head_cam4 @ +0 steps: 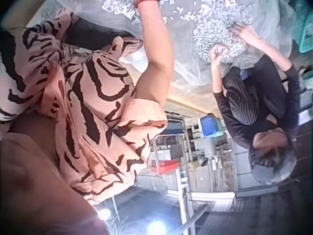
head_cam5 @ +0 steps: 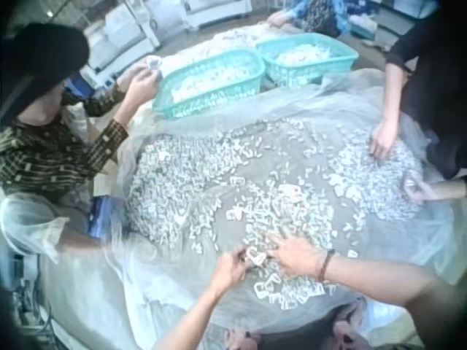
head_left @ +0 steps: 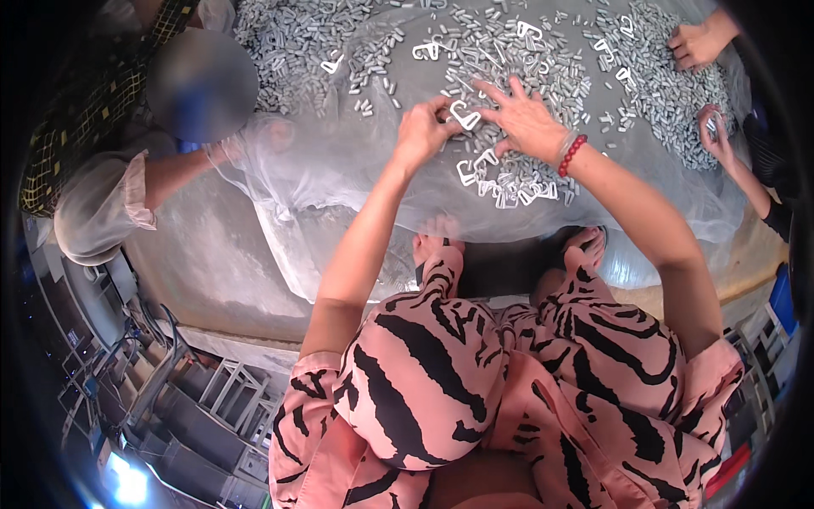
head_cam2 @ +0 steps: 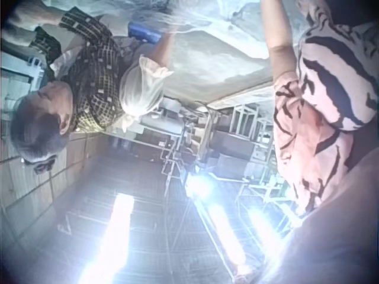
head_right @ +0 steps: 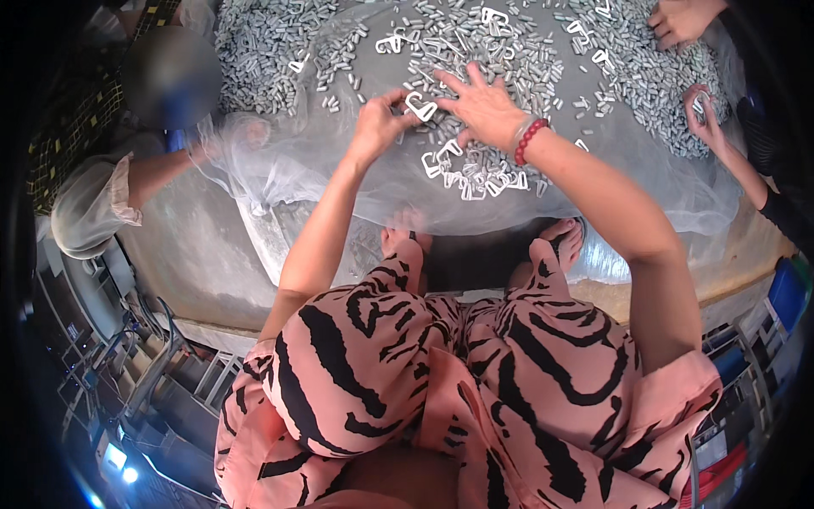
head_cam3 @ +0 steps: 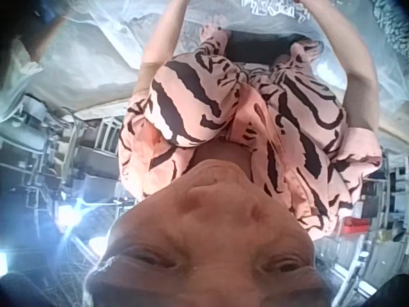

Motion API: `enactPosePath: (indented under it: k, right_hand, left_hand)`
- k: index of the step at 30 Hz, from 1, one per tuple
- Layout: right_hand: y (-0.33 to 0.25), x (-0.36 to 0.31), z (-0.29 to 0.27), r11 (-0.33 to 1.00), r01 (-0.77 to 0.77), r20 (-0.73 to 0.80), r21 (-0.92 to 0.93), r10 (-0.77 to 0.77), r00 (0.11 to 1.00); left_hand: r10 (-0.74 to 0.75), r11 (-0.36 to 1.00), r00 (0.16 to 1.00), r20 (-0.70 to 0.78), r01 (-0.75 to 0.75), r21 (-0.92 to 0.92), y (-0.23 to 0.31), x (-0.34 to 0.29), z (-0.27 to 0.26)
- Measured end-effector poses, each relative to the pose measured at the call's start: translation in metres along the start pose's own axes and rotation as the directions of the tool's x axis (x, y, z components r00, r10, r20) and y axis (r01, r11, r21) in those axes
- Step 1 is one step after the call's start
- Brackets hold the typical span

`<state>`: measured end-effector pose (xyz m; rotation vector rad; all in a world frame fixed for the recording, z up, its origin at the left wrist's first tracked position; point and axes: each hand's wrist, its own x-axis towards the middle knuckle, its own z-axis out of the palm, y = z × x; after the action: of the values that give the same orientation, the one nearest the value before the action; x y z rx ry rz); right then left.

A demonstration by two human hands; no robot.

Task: The person sorts through a pile of white plastic clips by hand on the floor and places them into green baskets.

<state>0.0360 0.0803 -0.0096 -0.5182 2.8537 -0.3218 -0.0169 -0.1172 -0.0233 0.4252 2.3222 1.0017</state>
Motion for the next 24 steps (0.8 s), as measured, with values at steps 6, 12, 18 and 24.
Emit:
enactPosePath:
  k: [6,12,18,24]
  right_hand:
    - [0.108,0.016,0.008,0.984,-0.174,-0.105,0.022,0.176,0.979]
    - [0.085,-0.003,-0.068,0.342,-0.544,0.379,0.767,0.442,0.813]
    - [0.080,-0.030,-0.062,-0.538,-0.347,0.497,0.768,0.159,0.853]
    - [0.075,-0.025,-0.059,-0.145,-0.480,0.501,0.865,0.271,0.822]
  left_hand:
    - [-0.092,0.994,0.980,0.175,0.081,0.067,0.021,0.030,-0.005]
    - [-0.085,0.951,0.978,0.191,0.136,-0.276,0.022,0.018,-0.025]
    - [0.154,-0.280,0.904,0.398,0.426,-0.860,0.005,0.016,-0.022]
    - [0.142,-0.338,0.916,0.374,0.400,-0.852,0.014,0.011,-0.014]
